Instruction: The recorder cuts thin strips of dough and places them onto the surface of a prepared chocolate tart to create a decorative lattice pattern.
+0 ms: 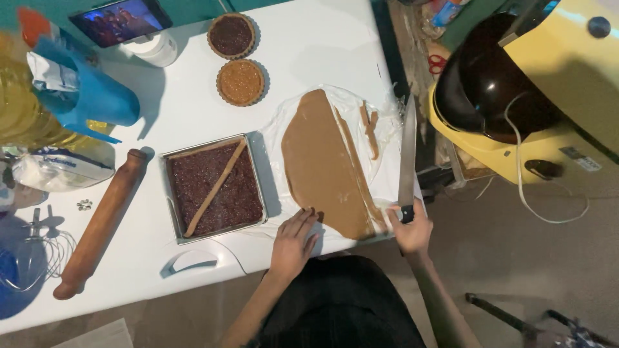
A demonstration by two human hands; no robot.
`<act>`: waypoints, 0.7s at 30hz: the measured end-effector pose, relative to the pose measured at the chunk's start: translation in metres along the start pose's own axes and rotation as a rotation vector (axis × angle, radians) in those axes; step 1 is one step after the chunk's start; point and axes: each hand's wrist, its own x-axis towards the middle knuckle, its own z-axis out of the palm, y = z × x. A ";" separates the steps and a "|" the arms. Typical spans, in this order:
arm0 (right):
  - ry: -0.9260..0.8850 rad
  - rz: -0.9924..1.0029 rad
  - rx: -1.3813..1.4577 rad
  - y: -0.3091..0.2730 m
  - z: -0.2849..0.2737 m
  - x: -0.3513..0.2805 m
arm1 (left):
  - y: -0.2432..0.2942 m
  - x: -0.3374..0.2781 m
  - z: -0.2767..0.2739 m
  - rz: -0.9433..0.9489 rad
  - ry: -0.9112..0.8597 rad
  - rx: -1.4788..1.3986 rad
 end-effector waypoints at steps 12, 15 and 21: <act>-0.001 -0.173 -0.187 0.001 -0.019 0.004 | -0.008 -0.013 -0.003 0.027 -0.050 0.039; 0.018 -0.255 -0.217 0.004 -0.029 -0.007 | -0.008 -0.014 -0.001 0.021 -0.053 0.048; 0.004 -0.117 -0.228 -0.041 -0.048 -0.021 | -0.006 -0.015 0.002 0.009 -0.002 0.075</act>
